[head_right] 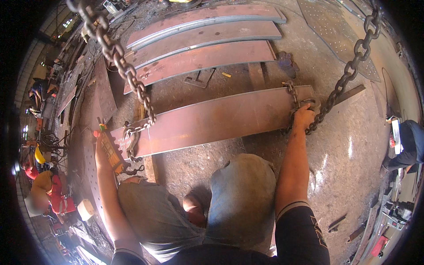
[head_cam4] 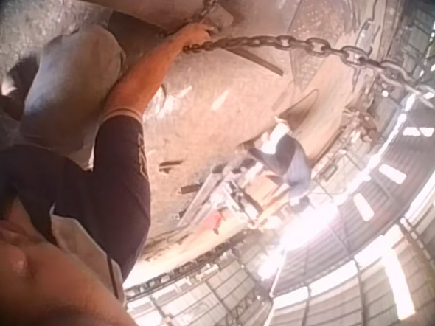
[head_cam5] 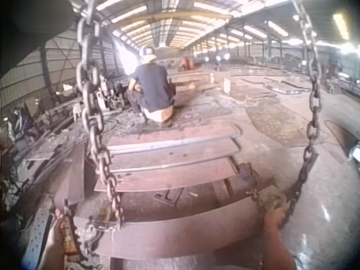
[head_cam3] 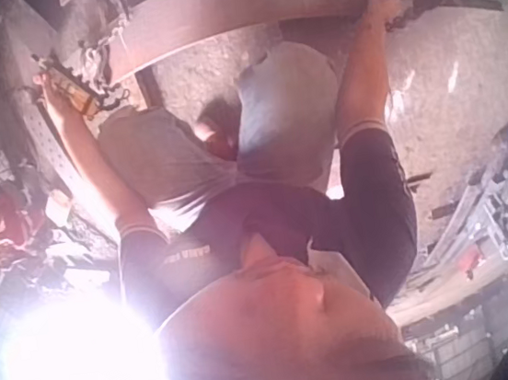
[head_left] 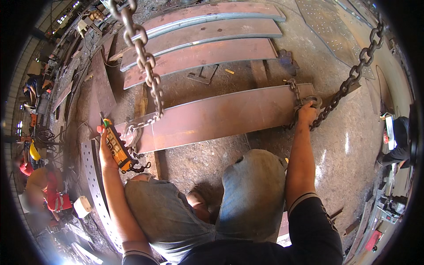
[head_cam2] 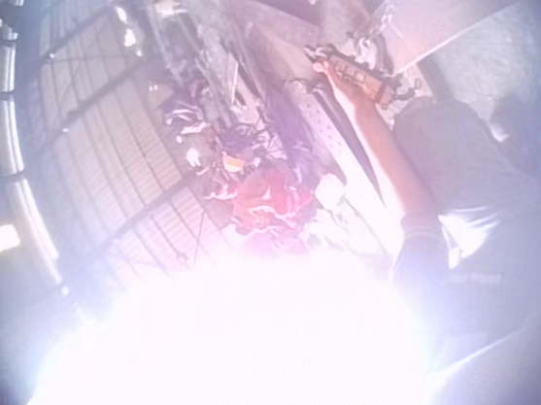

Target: The person operates an overhead crane using a handheld remote to lift and move a long metal beam. They attach chains to the beam, lift it, and reposition it within the workshop while other workers are present in the background.

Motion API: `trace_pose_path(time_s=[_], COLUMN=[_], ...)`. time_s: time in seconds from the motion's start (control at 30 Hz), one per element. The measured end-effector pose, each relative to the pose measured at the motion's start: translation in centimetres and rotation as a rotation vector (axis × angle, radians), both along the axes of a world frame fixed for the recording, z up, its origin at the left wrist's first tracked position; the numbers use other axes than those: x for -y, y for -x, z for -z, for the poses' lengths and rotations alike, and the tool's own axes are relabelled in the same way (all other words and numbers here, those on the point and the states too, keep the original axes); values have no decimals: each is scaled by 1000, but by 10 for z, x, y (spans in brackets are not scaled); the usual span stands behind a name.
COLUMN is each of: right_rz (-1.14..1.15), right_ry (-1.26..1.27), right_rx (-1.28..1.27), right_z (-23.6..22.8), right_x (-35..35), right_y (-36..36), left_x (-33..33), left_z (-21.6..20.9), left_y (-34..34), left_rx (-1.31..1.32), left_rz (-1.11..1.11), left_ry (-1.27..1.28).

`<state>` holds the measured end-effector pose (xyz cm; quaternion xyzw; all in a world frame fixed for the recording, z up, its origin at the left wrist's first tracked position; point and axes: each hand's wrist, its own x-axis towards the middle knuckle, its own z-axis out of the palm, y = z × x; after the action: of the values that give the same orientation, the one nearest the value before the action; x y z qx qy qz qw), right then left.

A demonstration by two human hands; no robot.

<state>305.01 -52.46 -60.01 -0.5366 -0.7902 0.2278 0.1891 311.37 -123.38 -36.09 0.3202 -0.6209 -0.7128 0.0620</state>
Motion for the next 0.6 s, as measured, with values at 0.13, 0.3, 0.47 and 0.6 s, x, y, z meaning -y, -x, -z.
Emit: trace_pose_path(time_s=[0.13, 0.3, 0.47, 0.6], right_rz=[-2, -147, -358, -621], right_ry=[38, 18, -60, -93], right_rx=[5, 89, 213, 322], right_z=[8, 19, 16, -14], right_x=[-7, -14, -28, -40], right_y=[0, -4, -16, -38], left_x=[4, 5, 3, 0], left_z=[2, 4, 4, 3], left_y=[2, 3, 2, 2], left_rx=[-8, -46, -53, -52], left_rz=[1, -7, 17, -14], left_ry=[8, 11, -22, -2])
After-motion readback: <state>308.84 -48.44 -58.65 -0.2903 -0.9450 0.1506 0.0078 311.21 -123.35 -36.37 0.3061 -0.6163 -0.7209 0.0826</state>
